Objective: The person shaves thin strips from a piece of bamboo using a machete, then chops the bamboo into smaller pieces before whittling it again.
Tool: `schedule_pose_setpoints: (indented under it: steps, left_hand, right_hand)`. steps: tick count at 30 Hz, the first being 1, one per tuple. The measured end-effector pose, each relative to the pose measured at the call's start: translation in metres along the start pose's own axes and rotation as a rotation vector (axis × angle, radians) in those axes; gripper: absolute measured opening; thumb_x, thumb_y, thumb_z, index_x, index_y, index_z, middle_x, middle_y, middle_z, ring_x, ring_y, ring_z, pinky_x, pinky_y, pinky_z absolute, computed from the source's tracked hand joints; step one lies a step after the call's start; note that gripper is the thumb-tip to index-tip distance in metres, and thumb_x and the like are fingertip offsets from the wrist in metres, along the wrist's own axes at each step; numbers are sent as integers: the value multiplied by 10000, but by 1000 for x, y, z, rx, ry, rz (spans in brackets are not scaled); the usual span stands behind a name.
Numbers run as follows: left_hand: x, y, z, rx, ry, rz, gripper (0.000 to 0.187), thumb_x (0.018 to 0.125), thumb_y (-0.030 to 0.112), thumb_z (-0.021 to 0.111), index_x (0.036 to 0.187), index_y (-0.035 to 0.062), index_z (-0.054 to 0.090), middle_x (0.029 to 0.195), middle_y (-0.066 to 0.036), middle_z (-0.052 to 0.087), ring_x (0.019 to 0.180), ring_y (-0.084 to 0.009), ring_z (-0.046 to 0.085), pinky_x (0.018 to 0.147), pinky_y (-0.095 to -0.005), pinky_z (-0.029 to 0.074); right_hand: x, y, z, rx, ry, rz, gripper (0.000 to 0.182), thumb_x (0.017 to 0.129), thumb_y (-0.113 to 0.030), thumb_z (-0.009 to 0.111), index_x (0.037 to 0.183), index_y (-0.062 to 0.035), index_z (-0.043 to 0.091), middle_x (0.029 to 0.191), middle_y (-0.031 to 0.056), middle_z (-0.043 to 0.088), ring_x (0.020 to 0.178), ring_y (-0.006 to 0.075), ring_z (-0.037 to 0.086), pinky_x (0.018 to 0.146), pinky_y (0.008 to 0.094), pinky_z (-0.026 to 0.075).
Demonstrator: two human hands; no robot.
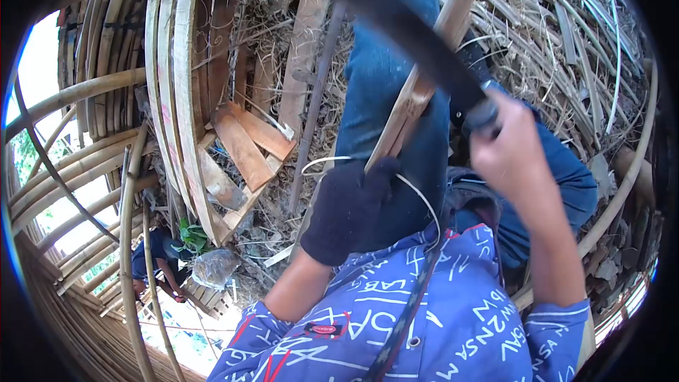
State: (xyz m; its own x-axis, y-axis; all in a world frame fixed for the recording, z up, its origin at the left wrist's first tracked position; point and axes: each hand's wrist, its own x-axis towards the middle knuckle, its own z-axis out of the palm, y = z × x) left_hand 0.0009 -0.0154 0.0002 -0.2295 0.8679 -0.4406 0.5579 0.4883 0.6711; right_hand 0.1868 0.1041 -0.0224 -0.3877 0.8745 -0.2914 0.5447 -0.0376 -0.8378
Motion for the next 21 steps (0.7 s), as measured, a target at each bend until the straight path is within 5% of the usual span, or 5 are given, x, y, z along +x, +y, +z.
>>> schedule_pose_setpoints:
  steps: [5, 7, 8, 11, 21]
  left_hand:
    - [6, 1, -3, -145, 6, -146, 481, 904, 357, 520, 571, 18, 592, 472, -60, 525, 440, -145, 511, 456, -300, 376]
    - [8, 10, -10, -119, -53, -208, 509, 902, 379, 518, 537, 30, 576, 442, -47, 495, 436, -131, 497, 453, -287, 369]
    - [9, 11, -12, -134, -43, -195, 509, 902, 379, 518, 537, 30, 576, 442, -47, 495, 436, -131, 497, 453, -287, 369]
    - [8, 10, -13, -203, -96, -237, 506, 902, 376, 525, 537, 29, 568, 434, -42, 482, 417, -130, 480, 441, -292, 361]
    - [9, 7, -17, -295, -104, -244, 526, 895, 423, 529, 549, 28, 560, 436, -30, 467, 354, -124, 450, 360, -273, 336]
  right_hand:
    - [-14, 3, -5, 13, -27, 48, 211, 666, -8, 537, 868, 43, 574, 668, 246, 574, 647, 423, 571, 597, 396, 463]
    - [-18, 3, -6, 131, 41, 99, 199, 670, -1, 528, 860, 49, 565, 647, 213, 567, 537, 339, 528, 565, 353, 446]
    - [-23, 4, -1, 239, 130, 76, 169, 683, 8, 539, 847, 45, 558, 619, 154, 552, 515, 196, 484, 538, 311, 422]
    - [-38, 11, -1, 268, 159, 129, 122, 713, -7, 594, 820, 26, 544, 597, 63, 526, 587, 54, 455, 520, 267, 400]
    - [-72, 38, -23, 268, 286, 61, 236, 724, 9, 670, 945, 39, 591, 723, -8, 567, 598, 12, 447, 527, 171, 337]
